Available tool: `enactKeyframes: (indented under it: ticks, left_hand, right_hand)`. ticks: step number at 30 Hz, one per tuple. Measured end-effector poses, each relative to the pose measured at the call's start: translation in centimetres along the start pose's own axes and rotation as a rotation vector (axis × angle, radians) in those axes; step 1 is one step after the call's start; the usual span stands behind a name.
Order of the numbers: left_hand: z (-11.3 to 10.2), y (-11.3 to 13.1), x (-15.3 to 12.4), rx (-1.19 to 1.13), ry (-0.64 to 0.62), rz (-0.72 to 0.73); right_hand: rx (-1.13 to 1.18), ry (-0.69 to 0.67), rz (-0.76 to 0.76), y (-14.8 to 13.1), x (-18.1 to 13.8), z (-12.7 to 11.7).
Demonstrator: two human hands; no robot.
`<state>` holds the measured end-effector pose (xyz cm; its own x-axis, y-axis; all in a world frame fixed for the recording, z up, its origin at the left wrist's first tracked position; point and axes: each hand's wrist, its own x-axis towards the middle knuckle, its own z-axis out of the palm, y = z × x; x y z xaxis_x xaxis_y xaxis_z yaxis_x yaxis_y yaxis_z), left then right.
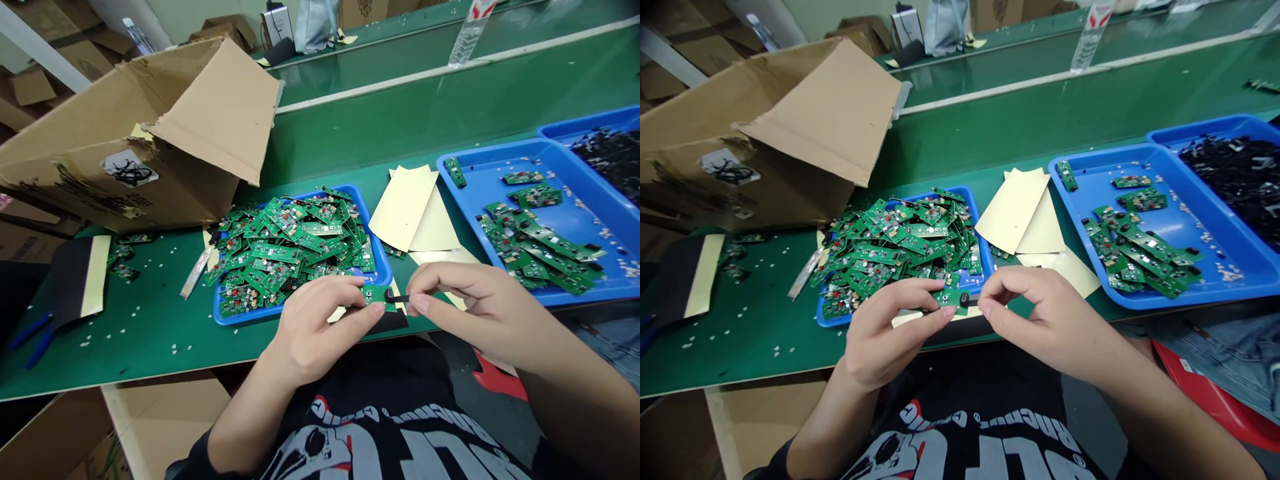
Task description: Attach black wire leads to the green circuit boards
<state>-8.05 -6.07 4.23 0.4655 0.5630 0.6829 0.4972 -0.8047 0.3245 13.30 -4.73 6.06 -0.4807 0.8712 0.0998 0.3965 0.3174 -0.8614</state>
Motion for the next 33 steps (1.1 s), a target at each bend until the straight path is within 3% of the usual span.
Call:
enactKeyframes:
  ticks: [8,19,26,33]
  left_hand:
    - [0.6,0.1,-0.3,0.169,0.023,0.076]
    - [1.2,0.7,0.0,0.174,0.048,-0.078]
    - [0.9,0.6,0.2,0.169,0.12,-0.067]
    - [0.0,-0.1,0.1,0.118,0.112,0.009]
  right_hand:
    - [-0.184,0.085,-0.171,0.0,-0.3,0.6]
    - [-0.384,0.155,-0.339,0.0,-0.5,1.7]
    - [-0.258,0.126,-0.227,-0.2,-0.3,0.8]
    - [-0.211,0.088,-0.126,-0.1,0.3,-0.6]
